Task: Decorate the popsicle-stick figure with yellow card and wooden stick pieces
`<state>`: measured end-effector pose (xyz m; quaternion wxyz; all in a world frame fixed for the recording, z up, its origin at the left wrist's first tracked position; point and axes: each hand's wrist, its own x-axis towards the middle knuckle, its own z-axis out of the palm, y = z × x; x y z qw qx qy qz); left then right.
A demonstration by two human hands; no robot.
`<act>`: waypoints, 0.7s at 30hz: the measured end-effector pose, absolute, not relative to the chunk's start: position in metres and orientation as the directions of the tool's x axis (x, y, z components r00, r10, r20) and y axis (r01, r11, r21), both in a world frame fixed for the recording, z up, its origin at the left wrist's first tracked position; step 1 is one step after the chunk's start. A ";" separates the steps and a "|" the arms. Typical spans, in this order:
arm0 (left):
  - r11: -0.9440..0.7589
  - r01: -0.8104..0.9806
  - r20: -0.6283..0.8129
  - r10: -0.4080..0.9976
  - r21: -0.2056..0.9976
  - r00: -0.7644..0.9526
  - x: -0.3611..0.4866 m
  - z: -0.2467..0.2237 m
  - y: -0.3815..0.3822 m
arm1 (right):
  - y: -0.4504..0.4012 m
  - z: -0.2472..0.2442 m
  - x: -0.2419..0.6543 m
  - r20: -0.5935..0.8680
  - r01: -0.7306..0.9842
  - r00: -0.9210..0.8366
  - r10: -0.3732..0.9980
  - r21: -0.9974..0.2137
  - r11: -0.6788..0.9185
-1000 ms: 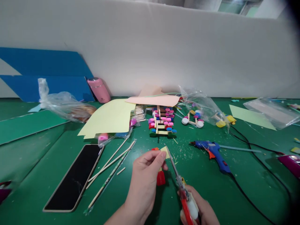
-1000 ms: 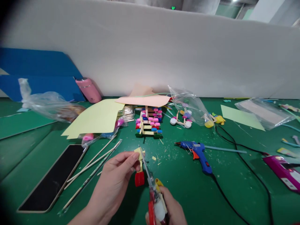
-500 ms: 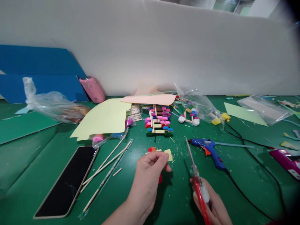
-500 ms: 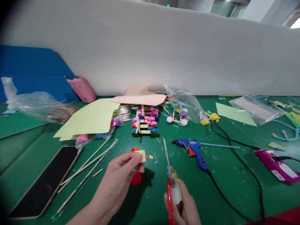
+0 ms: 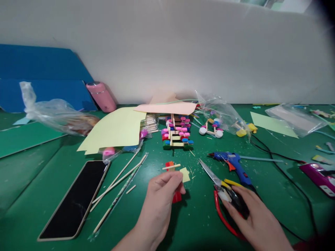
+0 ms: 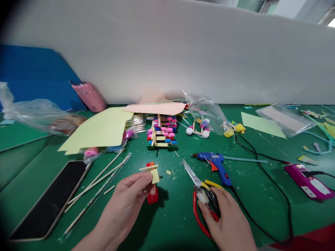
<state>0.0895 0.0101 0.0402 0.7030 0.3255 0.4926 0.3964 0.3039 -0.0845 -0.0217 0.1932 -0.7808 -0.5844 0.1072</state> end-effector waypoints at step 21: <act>0.484 -0.060 -0.451 0.847 0.873 0.282 0.069 0.030 -0.005 | -0.009 0.030 0.209 -0.175 0.136 -0.051 0.983 -0.977 -0.167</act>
